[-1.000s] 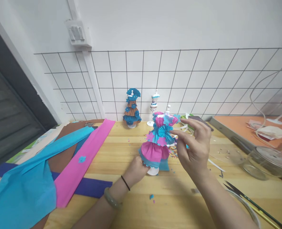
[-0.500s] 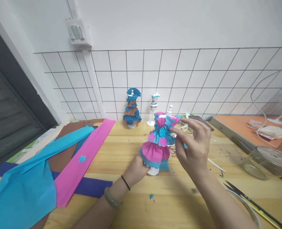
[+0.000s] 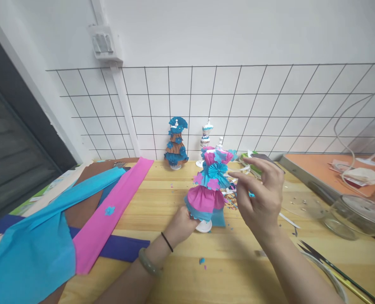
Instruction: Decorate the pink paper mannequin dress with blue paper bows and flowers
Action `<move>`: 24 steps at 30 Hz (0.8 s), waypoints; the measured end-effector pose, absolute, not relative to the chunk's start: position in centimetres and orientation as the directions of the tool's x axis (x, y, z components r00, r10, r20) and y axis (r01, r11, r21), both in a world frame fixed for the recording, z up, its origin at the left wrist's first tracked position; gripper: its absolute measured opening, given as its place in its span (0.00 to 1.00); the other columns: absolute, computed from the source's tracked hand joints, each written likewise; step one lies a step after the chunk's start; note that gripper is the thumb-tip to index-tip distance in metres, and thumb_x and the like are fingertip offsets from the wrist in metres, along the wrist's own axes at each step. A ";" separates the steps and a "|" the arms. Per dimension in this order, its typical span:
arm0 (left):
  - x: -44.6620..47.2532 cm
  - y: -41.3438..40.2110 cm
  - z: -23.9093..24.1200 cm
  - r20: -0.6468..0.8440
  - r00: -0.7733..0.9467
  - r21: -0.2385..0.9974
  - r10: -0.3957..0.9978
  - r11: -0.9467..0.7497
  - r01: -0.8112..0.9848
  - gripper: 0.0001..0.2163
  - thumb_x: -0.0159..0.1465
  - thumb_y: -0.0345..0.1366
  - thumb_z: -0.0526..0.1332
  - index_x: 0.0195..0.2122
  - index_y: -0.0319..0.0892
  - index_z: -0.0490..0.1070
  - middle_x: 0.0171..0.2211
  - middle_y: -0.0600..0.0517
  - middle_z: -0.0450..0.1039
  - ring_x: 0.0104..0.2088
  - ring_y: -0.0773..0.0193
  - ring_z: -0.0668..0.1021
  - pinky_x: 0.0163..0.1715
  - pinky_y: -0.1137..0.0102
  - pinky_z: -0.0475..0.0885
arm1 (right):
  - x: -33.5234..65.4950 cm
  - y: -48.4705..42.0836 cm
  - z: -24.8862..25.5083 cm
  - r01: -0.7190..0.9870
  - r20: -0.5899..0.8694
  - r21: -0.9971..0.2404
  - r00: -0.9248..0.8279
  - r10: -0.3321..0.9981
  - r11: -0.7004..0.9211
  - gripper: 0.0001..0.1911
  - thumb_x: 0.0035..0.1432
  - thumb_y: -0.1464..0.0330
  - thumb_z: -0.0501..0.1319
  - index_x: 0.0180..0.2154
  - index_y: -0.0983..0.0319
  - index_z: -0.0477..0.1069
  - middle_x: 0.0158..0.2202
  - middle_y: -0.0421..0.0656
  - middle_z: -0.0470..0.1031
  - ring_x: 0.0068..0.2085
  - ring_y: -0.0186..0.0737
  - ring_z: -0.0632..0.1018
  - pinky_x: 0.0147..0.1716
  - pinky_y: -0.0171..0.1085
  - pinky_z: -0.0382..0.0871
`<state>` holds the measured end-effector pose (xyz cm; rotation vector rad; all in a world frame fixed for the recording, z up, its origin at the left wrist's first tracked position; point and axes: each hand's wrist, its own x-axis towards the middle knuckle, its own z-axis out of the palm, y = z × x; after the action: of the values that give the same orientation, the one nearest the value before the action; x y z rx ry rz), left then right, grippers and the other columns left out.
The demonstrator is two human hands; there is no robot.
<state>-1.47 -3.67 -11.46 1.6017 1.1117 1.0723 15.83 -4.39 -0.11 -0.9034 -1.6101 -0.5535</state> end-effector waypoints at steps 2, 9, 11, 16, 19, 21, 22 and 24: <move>-1.5 -3.7 -11.4 0.157 0.232 0.962 0.960 -0.202 0.184 0.07 0.50 0.31 0.61 0.30 0.36 0.74 0.24 0.52 0.73 0.29 0.64 0.73 0.30 0.73 0.67 | 16.0 -4.3 -0.2 0.809 0.962 -0.039 -0.129 0.241 0.587 0.17 0.47 0.81 0.58 0.35 0.54 0.73 0.48 0.43 0.67 0.50 0.50 0.66 0.47 0.52 0.61; -1.6 -3.9 -11.0 0.170 0.264 0.952 0.949 -0.228 0.207 0.06 0.50 0.30 0.60 0.29 0.36 0.74 0.24 0.52 0.74 0.29 0.64 0.73 0.30 0.74 0.68 | 15.9 -3.8 -0.5 0.862 0.932 0.140 -0.281 0.229 0.486 0.21 0.50 0.81 0.58 0.41 0.52 0.70 0.51 0.43 0.65 0.51 0.51 0.64 0.45 0.52 0.61; -1.6 -3.9 -11.0 0.177 0.250 0.940 0.952 -0.238 0.243 0.06 0.49 0.29 0.60 0.28 0.36 0.74 0.23 0.53 0.73 0.28 0.65 0.73 0.30 0.74 0.67 | 16.0 -3.7 -0.7 0.865 0.931 0.158 -0.291 0.220 0.476 0.21 0.51 0.80 0.57 0.42 0.51 0.70 0.51 0.43 0.65 0.51 0.51 0.64 0.44 0.51 0.61; -1.6 -3.9 -10.8 0.225 0.273 0.926 0.935 -0.292 0.238 0.06 0.49 0.27 0.58 0.27 0.36 0.73 0.25 0.53 0.73 0.30 0.65 0.73 0.31 0.75 0.67 | 16.0 -3.6 -0.9 0.862 0.935 0.163 -0.291 0.205 0.480 0.23 0.49 0.81 0.58 0.43 0.51 0.69 0.50 0.44 0.66 0.50 0.51 0.65 0.43 0.51 0.63; -1.6 -3.9 -10.8 0.234 0.271 0.926 0.934 -0.298 0.229 0.06 0.49 0.27 0.57 0.27 0.36 0.73 0.24 0.53 0.73 0.31 0.64 0.73 0.32 0.74 0.67 | 15.9 -3.6 -0.9 0.854 0.937 0.153 -0.286 0.202 0.497 0.23 0.49 0.81 0.59 0.43 0.52 0.69 0.50 0.45 0.66 0.50 0.51 0.66 0.43 0.52 0.63; -1.6 -3.9 -10.9 0.219 0.267 0.931 0.939 -0.283 0.231 0.06 0.49 0.27 0.58 0.27 0.36 0.73 0.24 0.53 0.73 0.30 0.63 0.73 0.32 0.73 0.68 | 15.9 -3.7 -0.8 0.845 0.939 0.125 -0.271 0.213 0.520 0.23 0.49 0.81 0.59 0.43 0.51 0.70 0.50 0.44 0.66 0.50 0.51 0.66 0.43 0.52 0.63; -1.6 -3.9 -10.9 0.211 0.263 0.934 0.941 -0.274 0.230 0.06 0.49 0.27 0.58 0.28 0.36 0.73 0.23 0.53 0.73 0.30 0.63 0.73 0.32 0.73 0.68 | 15.8 -3.7 -0.7 0.836 0.942 0.101 -0.254 0.217 0.540 0.23 0.49 0.81 0.59 0.43 0.51 0.70 0.50 0.44 0.66 0.50 0.51 0.65 0.43 0.52 0.63; -1.6 -3.9 -11.0 0.203 0.250 0.939 0.947 -0.261 0.226 0.07 0.49 0.27 0.59 0.30 0.37 0.73 0.23 0.53 0.73 0.30 0.63 0.73 0.33 0.72 0.68 | 15.7 -4.0 -0.5 0.803 0.952 0.026 -0.202 0.231 0.595 0.23 0.49 0.81 0.58 0.42 0.49 0.71 0.50 0.43 0.66 0.50 0.49 0.66 0.45 0.53 0.62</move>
<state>-1.56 -3.91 -11.02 1.6757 1.0977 1.0709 15.69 -3.99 -0.55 -0.8545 -1.7373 -0.6569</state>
